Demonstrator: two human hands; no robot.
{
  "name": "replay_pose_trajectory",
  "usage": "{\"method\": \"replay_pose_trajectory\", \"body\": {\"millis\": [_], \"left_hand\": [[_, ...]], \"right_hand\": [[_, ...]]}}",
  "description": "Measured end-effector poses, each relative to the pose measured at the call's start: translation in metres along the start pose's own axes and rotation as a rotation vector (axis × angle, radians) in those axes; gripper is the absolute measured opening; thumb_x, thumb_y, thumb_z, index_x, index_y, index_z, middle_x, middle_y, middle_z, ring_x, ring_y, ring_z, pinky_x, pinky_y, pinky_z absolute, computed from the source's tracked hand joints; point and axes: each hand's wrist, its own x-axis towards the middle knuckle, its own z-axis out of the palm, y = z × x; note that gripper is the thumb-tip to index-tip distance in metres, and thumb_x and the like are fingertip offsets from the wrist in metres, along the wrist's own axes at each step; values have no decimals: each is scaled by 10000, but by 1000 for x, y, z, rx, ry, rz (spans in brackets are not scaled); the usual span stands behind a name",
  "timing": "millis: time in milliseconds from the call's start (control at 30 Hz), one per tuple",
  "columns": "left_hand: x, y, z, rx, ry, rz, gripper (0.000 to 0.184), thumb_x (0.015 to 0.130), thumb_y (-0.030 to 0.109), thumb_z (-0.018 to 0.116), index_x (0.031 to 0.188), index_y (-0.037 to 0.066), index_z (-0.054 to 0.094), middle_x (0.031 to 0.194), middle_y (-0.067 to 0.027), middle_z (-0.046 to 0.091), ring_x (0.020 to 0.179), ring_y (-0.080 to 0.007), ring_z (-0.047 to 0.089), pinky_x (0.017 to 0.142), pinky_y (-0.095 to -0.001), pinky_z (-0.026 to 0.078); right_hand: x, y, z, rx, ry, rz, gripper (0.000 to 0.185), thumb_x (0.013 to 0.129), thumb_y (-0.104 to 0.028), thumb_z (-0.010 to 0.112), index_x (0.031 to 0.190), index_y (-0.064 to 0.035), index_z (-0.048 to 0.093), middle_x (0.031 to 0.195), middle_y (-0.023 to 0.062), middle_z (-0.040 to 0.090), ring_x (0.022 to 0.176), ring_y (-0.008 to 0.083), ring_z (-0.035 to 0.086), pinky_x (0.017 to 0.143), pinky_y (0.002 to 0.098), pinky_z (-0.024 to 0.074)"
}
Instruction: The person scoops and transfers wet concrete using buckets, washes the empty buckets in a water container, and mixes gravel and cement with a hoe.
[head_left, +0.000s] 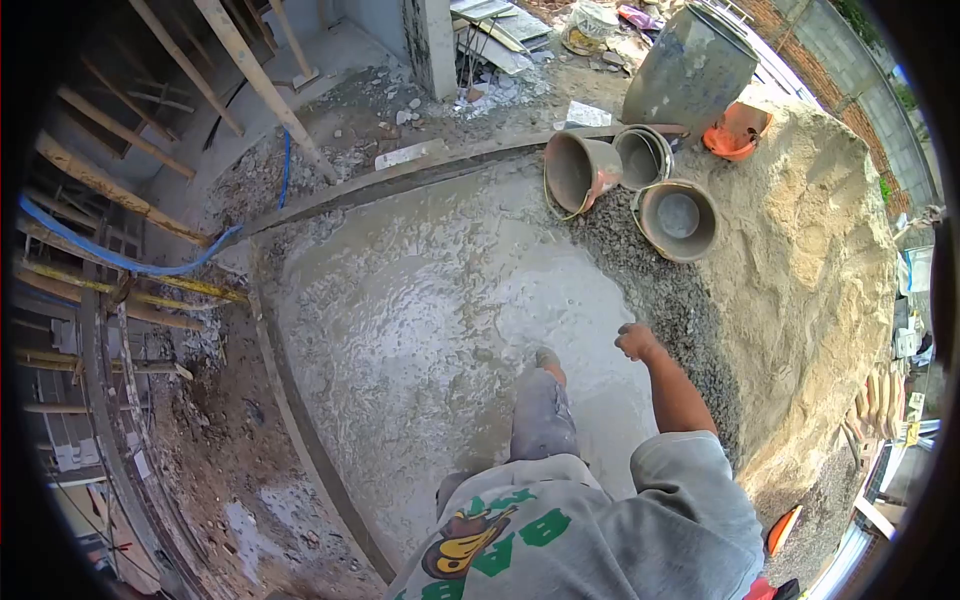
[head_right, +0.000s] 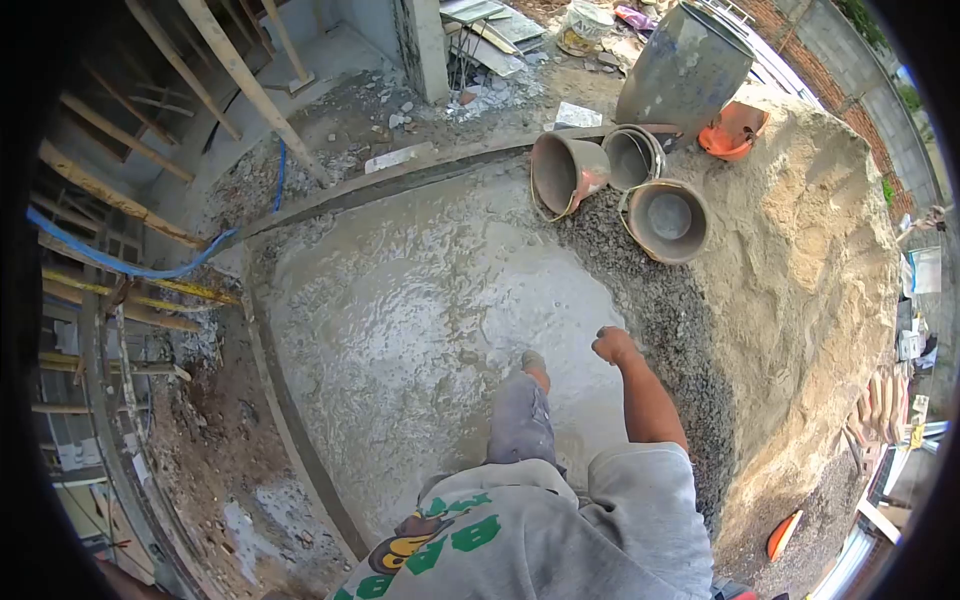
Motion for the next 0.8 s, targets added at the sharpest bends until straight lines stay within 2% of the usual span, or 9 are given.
{"method": "replay_pose_trajectory", "body": {"millis": [33,167,200,233,300,433,567,767,800], "left_hand": [[-55,27,31,-81,-145,6,428,956,299,444,1264,1,455,1101,-173,567,934,-247,560,810,-336,441],[-423,157,135,-370,-1455,-416,463,890,301,572,1197,-43,538,1101,-151,615,966,-219,585,890,-326,425],[-523,172,151,-358,-1663,-168,403,892,327,572,1117,-8,592,868,-18,579,770,-125,502,687,-280,420],[-629,186,165,-365,-1642,-126,359,882,331,585,1082,32,595,866,-17,598,763,-135,536,653,-299,432],[-732,357,115,-281,-1886,-805,392,884,364,562,1155,81,548,961,-36,627,869,-152,587,667,-333,457],[-912,547,102,-338,-2340,-749,466,865,427,578,1185,88,559,1053,-68,621,949,-167,578,713,-347,475],[-1028,660,137,-333,-2496,-696,496,835,460,604,1160,86,569,1090,-110,609,988,-210,564,740,-417,461],[-997,714,147,-442,-2379,-816,824,771,531,649,1321,-30,399,1219,-203,545,1093,-299,540,894,-386,432],[-1059,686,149,-897,-2186,-918,840,750,540,672,1319,-15,403,1232,-200,534,1087,-281,540,915,-391,416]], "right_hand": [[22,-22,-19,-38,-76,114,404,743,-196,526,1084,-3,626,1142,221,591,991,321,615,880,386,489],[175,-40,-80,-33,233,68,409,737,-190,507,1095,-19,602,1085,268,598,1061,355,573,897,415,469],[216,-49,-108,11,204,61,384,754,-191,509,1096,-30,574,1112,260,585,1068,371,563,896,439,465],[264,-48,-121,5,330,34,395,786,-213,514,1142,-42,517,1157,246,550,1062,389,556,889,462,463],[340,-64,-167,6,647,-57,525,793,-300,614,1218,-47,437,1160,223,530,1048,395,551,885,468,460],[419,-121,-266,-133,560,33,650,762,-398,666,1262,-56,432,1262,186,466,1185,372,456,940,454,434],[512,-100,-281,-261,292,109,572,775,-294,559,1291,-71,452,1235,207,542,1141,344,537,941,404,444],[459,-67,-295,-236,545,-97,319,731,-128,484,911,103,610,910,324,602,903,448,594,789,461,464],[459,-53,-291,-96,519,-247,337,731,-125,493,966,91,603,894,297,614,887,431,605,776,448,467]]}}
